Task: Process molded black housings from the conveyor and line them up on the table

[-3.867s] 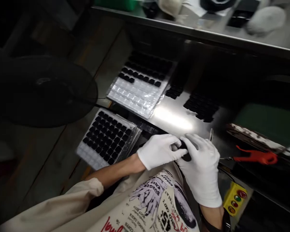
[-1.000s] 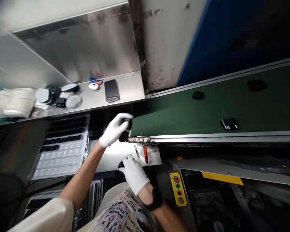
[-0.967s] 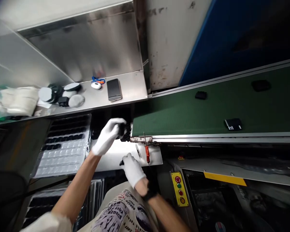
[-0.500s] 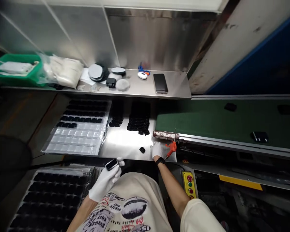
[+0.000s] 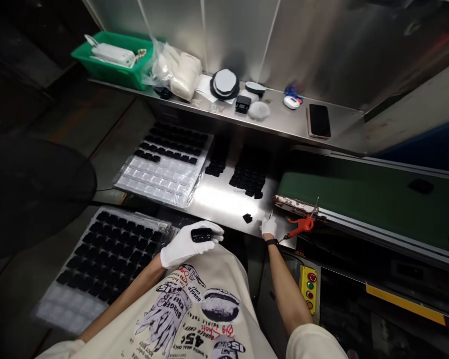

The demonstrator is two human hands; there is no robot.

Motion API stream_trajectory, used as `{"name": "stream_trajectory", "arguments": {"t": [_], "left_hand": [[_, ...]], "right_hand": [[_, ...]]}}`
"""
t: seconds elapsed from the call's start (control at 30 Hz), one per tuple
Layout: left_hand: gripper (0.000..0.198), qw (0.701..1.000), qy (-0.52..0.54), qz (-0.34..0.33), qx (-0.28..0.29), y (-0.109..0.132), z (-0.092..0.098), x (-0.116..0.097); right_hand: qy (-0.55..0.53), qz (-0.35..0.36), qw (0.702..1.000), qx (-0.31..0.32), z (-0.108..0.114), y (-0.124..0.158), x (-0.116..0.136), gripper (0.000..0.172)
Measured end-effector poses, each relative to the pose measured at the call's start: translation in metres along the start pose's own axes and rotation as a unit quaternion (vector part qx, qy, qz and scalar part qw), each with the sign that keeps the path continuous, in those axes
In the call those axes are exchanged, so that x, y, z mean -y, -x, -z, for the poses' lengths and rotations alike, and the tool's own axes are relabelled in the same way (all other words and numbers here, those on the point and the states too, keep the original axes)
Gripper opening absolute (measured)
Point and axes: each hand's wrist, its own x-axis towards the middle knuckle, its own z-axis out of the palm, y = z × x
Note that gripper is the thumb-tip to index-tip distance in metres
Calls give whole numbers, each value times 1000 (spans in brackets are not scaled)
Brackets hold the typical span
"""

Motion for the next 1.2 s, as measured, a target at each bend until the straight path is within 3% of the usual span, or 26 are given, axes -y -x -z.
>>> {"name": "stream_trajectory", "arguments": {"t": [0.1,0.17,0.27,0.33,0.47,0.7,0.93,1.07,1.2], "left_hand": [[42,1000,-12,-19,0,13,8,-5],[44,999,-33,-25,-3,20,14,-9],[43,994,-107,-35,16,25,23,-12],[48,986,-162,-19,35,25,29,-13],[53,966,-247,15,70,25,32,-14],[46,949,-290,2,120,28,26,-18],[44,940,-306,19,147,27,25,-18],[44,936,-309,18,166,24,23,-16],[40,939,-309,-22,148,21,18,-4]], "right_hand": [[-8,-42,999,2,-3,30,16,66],[-25,-11,999,18,9,57,44,67],[29,154,987,47,44,92,105,58],[122,272,954,45,69,102,145,59],[202,370,903,81,98,102,190,64],[279,410,860,123,102,108,205,56],[307,451,836,60,103,119,207,47],[298,447,843,39,104,125,204,51],[288,406,867,38,98,131,196,51]]}}
